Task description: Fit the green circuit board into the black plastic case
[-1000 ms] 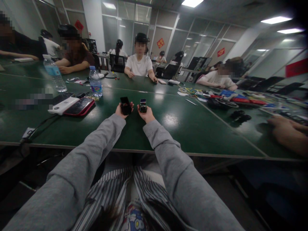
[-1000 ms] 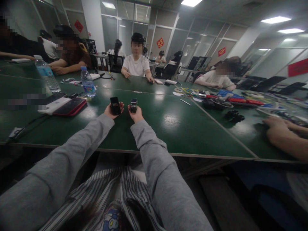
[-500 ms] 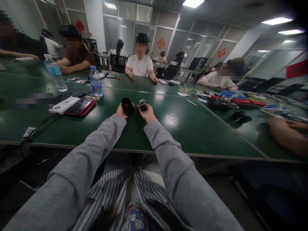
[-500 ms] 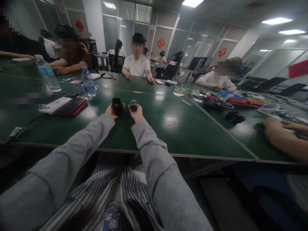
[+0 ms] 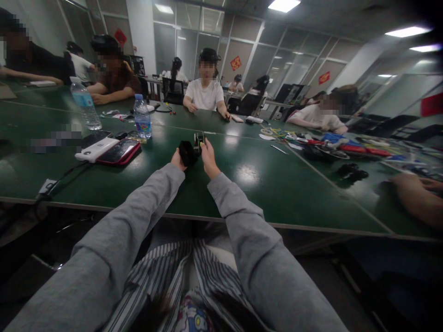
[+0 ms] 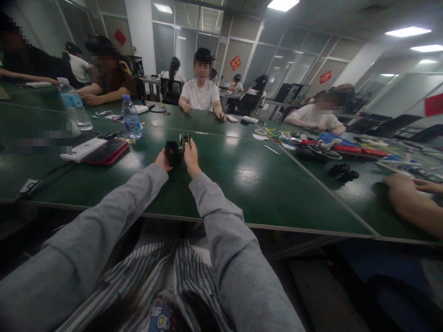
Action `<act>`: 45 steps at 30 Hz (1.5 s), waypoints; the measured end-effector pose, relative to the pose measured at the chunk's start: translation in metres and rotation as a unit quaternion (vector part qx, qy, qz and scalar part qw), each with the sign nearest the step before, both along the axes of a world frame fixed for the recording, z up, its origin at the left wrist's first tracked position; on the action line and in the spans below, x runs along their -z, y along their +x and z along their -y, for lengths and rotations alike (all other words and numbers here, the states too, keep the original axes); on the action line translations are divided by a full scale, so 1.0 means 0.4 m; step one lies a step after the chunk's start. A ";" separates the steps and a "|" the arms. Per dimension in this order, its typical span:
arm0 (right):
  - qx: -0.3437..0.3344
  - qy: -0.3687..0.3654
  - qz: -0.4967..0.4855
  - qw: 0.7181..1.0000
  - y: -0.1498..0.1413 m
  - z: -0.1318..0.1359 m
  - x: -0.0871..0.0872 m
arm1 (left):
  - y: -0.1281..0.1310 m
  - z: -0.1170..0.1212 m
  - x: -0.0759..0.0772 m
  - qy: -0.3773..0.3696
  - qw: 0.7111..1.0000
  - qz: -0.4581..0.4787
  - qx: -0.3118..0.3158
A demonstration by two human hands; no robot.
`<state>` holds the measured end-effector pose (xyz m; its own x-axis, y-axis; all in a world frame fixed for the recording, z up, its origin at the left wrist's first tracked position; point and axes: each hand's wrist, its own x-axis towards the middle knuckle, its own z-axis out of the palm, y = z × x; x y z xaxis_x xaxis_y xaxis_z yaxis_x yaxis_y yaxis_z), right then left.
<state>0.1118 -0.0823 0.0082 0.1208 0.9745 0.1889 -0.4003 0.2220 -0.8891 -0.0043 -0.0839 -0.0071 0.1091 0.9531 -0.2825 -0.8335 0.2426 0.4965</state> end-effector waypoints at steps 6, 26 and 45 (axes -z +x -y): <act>0.057 0.047 0.114 0.991 -0.019 0.022 -0.003 | 0.009 0.009 -0.004 0.014 1.000 -0.005 0.005; 0.051 0.106 0.215 0.970 -0.043 0.073 -0.004 | 0.012 0.012 -0.007 -0.013 0.999 -0.032 -0.039; 0.098 0.023 0.251 0.963 -0.005 0.015 0.021 | 0.003 -0.007 0.006 0.011 1.000 -0.005 0.023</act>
<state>0.1097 -0.0884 -0.0002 0.1843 0.9317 0.3130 0.1311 0.2924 -0.9473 -0.0032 -0.0812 -0.0095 0.1497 0.9533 -0.2622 -0.8172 0.2686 0.5100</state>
